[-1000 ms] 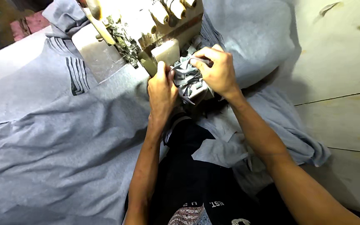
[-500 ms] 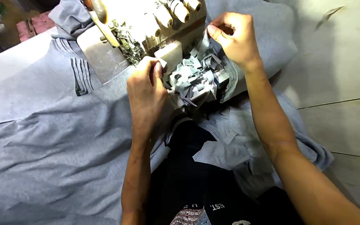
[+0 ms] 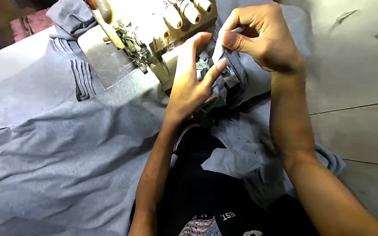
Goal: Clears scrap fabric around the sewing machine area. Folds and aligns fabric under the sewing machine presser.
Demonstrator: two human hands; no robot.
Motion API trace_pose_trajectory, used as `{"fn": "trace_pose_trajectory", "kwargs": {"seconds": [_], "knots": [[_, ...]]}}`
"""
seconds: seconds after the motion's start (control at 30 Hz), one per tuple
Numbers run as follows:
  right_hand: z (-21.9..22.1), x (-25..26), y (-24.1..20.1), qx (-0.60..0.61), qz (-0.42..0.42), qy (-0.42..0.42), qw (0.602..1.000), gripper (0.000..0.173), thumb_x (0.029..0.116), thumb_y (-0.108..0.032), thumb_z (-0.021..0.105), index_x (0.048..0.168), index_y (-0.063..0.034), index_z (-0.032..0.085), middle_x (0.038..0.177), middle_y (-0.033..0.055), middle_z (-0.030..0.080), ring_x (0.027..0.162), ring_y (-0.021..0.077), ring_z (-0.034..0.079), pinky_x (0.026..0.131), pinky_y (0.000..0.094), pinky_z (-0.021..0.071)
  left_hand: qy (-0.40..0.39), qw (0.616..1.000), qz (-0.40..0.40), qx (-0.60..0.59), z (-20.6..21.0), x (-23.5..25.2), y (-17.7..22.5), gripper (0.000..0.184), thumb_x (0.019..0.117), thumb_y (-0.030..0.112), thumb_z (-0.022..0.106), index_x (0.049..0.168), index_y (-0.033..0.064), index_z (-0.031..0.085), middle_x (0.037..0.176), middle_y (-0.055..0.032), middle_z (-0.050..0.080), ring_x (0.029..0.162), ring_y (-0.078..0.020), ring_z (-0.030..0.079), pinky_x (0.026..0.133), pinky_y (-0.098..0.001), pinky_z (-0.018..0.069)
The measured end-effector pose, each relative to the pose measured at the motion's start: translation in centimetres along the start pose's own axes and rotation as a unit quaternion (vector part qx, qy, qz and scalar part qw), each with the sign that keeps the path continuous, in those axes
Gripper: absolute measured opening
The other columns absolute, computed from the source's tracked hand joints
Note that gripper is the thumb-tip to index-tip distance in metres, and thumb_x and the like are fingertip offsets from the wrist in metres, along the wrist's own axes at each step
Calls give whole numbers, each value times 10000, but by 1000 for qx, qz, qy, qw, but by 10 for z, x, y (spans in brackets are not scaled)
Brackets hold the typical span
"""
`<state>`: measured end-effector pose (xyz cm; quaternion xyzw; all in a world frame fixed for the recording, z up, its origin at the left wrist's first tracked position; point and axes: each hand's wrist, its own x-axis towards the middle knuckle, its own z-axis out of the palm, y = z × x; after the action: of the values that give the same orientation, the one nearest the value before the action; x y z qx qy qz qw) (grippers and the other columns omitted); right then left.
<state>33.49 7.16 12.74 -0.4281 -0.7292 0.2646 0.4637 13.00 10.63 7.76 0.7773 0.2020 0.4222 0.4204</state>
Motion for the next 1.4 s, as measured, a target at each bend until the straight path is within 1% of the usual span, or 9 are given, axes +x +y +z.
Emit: {"fn": "trace_pose_trajectory", "kwargs": {"seconds": [0.13,0.23,0.43,0.7,0.83,0.97,1.13,1.27,1.4], "knots": [[6,-3,-4,27,-11,-26,999,107,1010,-162,643,1007,-57,668,848,-57,686,748,20,668,711,209,598,-51,957,-53,-281,-5,-4,-3,216,1065,114,514,1226,-28,537,993,-69,652,886,-142,666,818,-333,591],[9,-7,-3,2,2,-10,1000,108,997,-162,662,994,-55,677,845,-48,687,743,21,669,700,199,599,-45,967,-95,-233,-15,-22,-2,149,1061,98,525,1114,-8,616,879,-34,631,758,-104,622,702,-271,561],[22,-26,4,7,25,28,999,124,1002,-165,641,1003,-45,673,842,-34,675,732,33,650,688,213,578,-8,991,-132,-7,-60,-82,14,121,1053,120,553,1130,67,631,895,-19,648,653,-64,599,565,-193,526],[78,-87,-16,-55,177,30,982,84,1007,-189,644,1022,-109,663,843,-8,676,669,63,629,572,211,536,7,969,-112,221,-117,-104,39,152,1039,141,587,1150,67,661,1018,-14,675,842,-51,650,745,-215,560],[109,-86,-35,-201,164,-14,966,319,1017,-381,602,1211,-148,703,1123,20,698,1036,198,629,901,427,508,-127,950,-4,287,-132,-88,50,155,1022,115,582,1066,54,717,997,-67,652,906,-138,634,809,-301,527],[149,-55,-45,-11,90,36,995,339,1036,-276,588,1291,-67,666,1218,35,695,1110,129,649,953,328,548,-233,936,61,258,-141,-53,55,165,1008,119,589,1028,87,750,975,-51,654,915,-131,635,813,-295,525],[182,-37,-36,150,116,117,975,138,1014,-130,644,1078,-22,702,948,49,712,839,96,693,749,245,602,-252,926,30,278,-152,-19,44,139,985,149,633,1092,75,684,941,-50,684,853,-128,663,802,-321,550],[193,-58,-27,198,163,144,956,125,1026,-137,633,1057,-33,697,800,71,699,596,118,636,506,218,537,-223,928,-25,298,-153,-13,25,183,993,173,653,1159,95,658,989,-36,703,869,-111,695,821,-300,582],[202,-76,-15,164,215,150,951,126,1015,-167,657,1052,-60,712,795,43,707,575,93,624,487,206,513,-155,941,-15,299,-148,-15,2,153,1005,159,629,1127,77,673,1005,-52,712,905,-108,690,845,-284,561]]}}
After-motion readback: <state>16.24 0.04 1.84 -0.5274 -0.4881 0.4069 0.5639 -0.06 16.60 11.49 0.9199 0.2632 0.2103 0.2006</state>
